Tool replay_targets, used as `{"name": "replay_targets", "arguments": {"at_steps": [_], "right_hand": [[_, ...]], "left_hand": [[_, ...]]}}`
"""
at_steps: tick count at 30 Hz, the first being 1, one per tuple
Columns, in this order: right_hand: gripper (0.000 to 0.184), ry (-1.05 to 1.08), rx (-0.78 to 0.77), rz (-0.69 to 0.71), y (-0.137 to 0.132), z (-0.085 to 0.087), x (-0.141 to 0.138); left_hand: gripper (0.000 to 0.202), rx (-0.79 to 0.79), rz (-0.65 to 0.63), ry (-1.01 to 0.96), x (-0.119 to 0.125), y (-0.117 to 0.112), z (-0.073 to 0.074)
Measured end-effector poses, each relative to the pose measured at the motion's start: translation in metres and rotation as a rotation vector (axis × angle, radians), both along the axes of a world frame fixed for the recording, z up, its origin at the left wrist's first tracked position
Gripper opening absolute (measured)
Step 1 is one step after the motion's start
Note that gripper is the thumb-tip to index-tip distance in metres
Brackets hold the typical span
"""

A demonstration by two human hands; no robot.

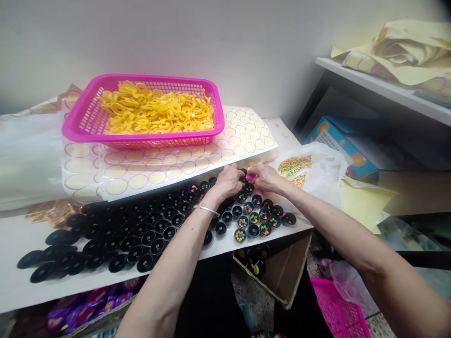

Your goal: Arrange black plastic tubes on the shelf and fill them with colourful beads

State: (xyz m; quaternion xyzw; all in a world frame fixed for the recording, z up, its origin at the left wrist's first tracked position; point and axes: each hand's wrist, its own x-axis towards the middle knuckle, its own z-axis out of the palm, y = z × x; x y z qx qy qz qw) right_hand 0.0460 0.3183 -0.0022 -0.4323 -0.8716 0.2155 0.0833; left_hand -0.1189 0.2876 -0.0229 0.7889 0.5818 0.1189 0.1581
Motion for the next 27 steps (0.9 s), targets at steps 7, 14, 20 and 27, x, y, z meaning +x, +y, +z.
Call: {"name": "replay_targets", "arguments": {"at_steps": [7, 14, 20, 27], "right_hand": [[0.021, -0.192, 0.159, 0.048, -0.015, 0.013, -0.016], [0.018, -0.051, 0.066, 0.003, -0.005, 0.01, 0.001], [0.03, 0.258, -0.027, -0.246, 0.007, 0.005, 0.049], [0.02, -0.035, 0.129, -0.593, 0.037, -0.006, 0.104]], "left_hand": [[0.02, 0.023, 0.004, 0.034, 0.0, 0.004, -0.005], [0.026, 0.011, 0.022, -0.013, 0.001, 0.0, -0.002], [0.026, 0.016, 0.006, -0.027, -0.002, 0.0, 0.001], [0.022, 0.034, 0.07, -0.039, 0.003, 0.004, 0.009]]}}
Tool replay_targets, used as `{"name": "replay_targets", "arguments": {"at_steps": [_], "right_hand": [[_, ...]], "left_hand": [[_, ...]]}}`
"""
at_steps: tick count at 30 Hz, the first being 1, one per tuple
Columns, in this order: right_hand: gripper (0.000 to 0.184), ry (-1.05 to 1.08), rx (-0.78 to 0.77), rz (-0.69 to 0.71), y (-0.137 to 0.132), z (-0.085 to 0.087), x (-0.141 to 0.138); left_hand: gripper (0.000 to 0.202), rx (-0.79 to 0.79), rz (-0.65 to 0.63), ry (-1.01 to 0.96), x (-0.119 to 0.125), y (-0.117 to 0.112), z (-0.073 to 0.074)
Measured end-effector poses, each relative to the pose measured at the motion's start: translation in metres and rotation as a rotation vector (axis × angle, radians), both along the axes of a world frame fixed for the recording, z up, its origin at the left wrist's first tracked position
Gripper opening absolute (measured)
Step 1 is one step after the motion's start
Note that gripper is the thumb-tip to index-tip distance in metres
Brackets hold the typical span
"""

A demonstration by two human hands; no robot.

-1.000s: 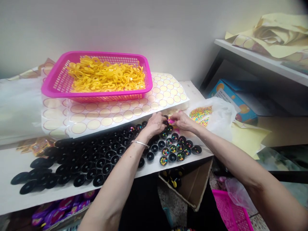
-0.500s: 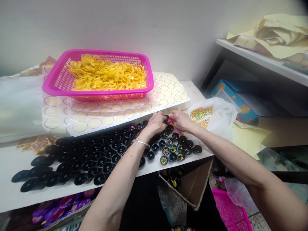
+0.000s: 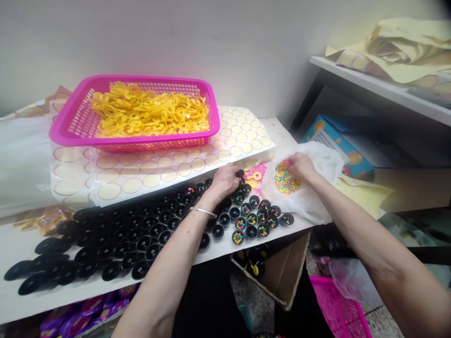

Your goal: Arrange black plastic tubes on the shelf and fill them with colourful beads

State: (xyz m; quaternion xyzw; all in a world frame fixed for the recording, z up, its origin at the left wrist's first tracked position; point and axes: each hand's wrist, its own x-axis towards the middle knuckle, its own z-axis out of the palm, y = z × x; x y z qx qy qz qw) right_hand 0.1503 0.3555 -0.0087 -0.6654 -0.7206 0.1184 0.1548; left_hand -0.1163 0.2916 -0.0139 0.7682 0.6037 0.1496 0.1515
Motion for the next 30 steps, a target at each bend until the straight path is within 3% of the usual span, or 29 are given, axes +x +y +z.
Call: {"name": "replay_targets", "arguments": {"at_steps": [5, 11, 18, 24, 30], "right_hand": [[0.016, -0.008, -0.077, 0.019, 0.01, -0.014, -0.009], [0.005, 0.285, -0.184, 0.132, 0.013, -0.018, -0.002], [0.03, 0.695, -0.187, 0.122, -0.002, -0.013, 0.007], [0.031, 0.789, -0.19, 0.241, -0.011, 0.001, -0.037], [0.016, 0.512, -0.224, 0.404, -0.013, -0.001, -0.088]], "left_hand": [[0.023, -0.049, 0.053, 0.064, 0.007, 0.005, 0.005], [0.024, -0.084, 0.07, 0.093, 0.009, 0.013, 0.004], [0.022, -0.079, 0.035, 0.065, 0.005, 0.018, -0.002], [0.025, -0.096, 0.011, 0.045, 0.002, 0.022, -0.005], [0.025, -0.116, 0.016, 0.021, 0.004, 0.021, -0.003]]}}
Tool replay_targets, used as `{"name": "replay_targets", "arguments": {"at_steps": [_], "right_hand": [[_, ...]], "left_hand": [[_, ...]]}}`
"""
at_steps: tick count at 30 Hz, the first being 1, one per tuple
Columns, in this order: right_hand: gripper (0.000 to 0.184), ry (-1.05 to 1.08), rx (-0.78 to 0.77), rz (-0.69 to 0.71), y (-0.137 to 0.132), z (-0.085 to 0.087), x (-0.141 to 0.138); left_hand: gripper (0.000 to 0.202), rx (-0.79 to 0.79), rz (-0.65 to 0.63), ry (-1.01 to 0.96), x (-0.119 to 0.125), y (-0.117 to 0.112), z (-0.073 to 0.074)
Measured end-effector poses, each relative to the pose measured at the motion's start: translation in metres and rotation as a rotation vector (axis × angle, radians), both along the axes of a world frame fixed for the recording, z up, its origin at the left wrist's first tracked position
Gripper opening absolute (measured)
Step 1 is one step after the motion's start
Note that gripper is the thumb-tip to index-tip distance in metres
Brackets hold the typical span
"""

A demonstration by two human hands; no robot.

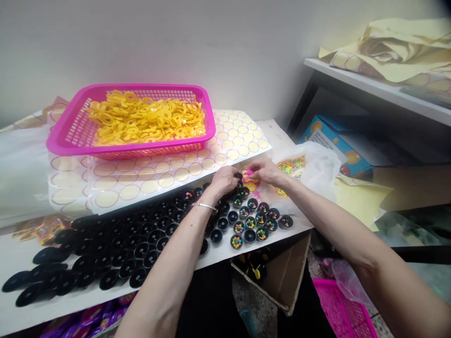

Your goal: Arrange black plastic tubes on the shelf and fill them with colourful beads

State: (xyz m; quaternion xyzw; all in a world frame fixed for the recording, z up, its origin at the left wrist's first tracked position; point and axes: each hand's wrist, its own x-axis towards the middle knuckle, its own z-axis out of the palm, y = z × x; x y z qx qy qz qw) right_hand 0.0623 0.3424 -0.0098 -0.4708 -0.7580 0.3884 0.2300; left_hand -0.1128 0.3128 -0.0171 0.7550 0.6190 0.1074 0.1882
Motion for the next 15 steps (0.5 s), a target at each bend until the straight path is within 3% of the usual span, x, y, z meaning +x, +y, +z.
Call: {"name": "replay_targets", "arguments": {"at_steps": [4, 8, 15], "right_hand": [[0.009, -0.283, 0.137, 0.062, 0.0, -0.001, -0.018], [0.016, -0.535, 0.277, 0.09, -0.006, 0.007, -0.03], [0.028, -0.762, 0.424, 0.211, -0.017, 0.02, -0.046]], "left_hand": [[0.027, -0.01, 0.014, -0.016, 0.0, -0.001, 0.0], [0.027, -0.011, 0.025, -0.032, 0.0, -0.002, -0.001], [0.027, 0.003, 0.033, -0.035, -0.001, 0.001, -0.007]]}}
